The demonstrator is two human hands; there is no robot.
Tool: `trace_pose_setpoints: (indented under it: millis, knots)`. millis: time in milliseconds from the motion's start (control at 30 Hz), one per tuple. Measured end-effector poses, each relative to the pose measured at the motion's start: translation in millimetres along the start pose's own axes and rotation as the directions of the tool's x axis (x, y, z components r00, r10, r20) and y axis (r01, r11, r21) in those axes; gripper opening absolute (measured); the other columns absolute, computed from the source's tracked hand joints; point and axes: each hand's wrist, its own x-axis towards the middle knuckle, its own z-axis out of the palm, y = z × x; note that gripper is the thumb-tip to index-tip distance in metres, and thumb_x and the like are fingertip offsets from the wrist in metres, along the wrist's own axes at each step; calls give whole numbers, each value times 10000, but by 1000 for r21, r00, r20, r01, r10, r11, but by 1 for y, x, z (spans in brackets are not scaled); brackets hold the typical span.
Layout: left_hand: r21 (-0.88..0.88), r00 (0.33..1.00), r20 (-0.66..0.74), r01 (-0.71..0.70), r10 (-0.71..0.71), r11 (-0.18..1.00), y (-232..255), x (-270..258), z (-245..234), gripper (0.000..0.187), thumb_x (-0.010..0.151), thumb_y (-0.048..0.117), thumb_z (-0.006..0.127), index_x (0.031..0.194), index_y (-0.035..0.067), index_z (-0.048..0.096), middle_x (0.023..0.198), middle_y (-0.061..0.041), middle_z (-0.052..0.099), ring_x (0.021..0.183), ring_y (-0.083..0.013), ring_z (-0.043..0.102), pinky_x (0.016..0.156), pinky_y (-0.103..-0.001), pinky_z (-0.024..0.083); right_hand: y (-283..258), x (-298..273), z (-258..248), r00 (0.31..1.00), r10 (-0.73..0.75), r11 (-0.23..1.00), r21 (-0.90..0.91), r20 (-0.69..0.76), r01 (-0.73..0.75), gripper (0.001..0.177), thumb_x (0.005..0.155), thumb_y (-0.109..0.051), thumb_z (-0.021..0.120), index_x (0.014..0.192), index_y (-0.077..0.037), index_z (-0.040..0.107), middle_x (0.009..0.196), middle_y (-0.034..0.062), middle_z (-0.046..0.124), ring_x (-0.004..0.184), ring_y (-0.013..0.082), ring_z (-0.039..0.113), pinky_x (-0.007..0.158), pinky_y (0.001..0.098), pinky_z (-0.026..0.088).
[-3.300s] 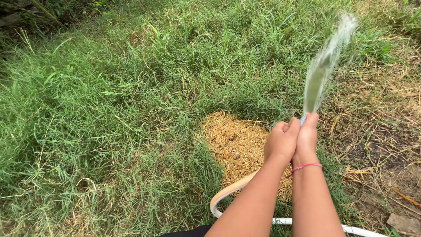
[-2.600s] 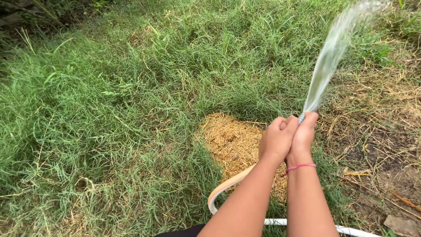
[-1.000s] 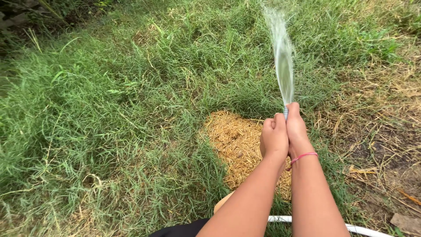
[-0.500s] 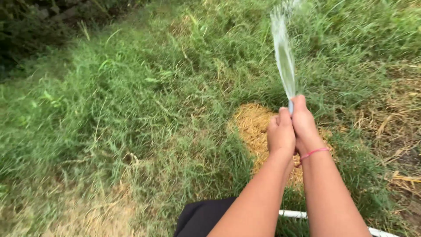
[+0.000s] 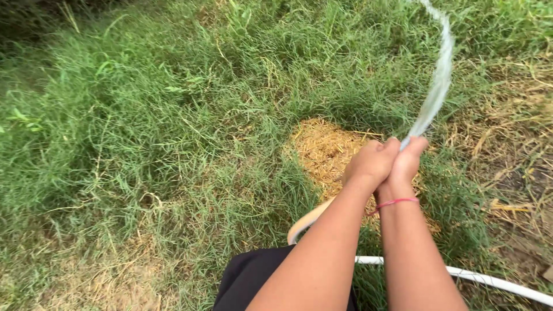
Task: The person waters the grass, a pile of straw, and surrounding plants by hand using a hose, moving the stream across the lawn and over some bricks.
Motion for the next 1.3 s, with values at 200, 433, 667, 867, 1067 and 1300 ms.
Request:
trace_pose_setpoints:
  millis: [200,433,667,867,1067,1300]
  knots:
    - [269,990,133,-87,52,959,-8,8,20,634,790,667,510,1166,206,729,1186,-110,745,1117,-312,700,943,-473,506,18,3,-42,996,86,984,161,-27,-81,586,934,-680,298,888,-134,506,854,34,595,789,209,614,722,425,536]
    - [225,998,58,-20,7,974,-5,18,53,631,871,621,458,1205,159,728,1204,-166,731,1135,-356,693,963,-487,520,-3,40,-59,957,286,957,22,48,-288,488,923,-595,383,760,-149,496,753,52,585,699,248,569,618,461,470]
    - [-128,998,-17,57,-59,990,6,7,59,631,874,614,457,1234,124,625,1199,-164,712,1114,-369,676,970,-486,488,-41,27,-41,951,281,948,-196,132,-252,478,930,-535,422,732,-122,558,690,66,593,634,227,573,584,402,481]
    - [-304,998,0,61,-64,951,3,5,51,547,885,572,495,1106,91,633,1064,-151,717,970,-315,698,862,-448,521,-29,32,-29,972,186,978,-121,140,-170,384,938,-512,468,792,-158,497,680,31,551,598,195,546,540,384,462]
    - [-678,974,-177,-18,-140,735,22,-16,38,478,924,579,472,987,112,553,932,-85,658,862,-239,643,801,-413,506,-72,-11,28,930,236,849,-526,280,-57,379,956,-520,481,815,-168,498,686,7,535,580,155,503,531,355,419]
    - [-701,936,-331,-162,-116,694,11,7,26,487,907,562,542,912,79,602,860,-88,662,803,-219,621,769,-386,503,-66,-28,58,934,187,838,-546,304,10,416,937,-540,444,857,-152,568,701,-1,564,597,135,526,542,337,438]
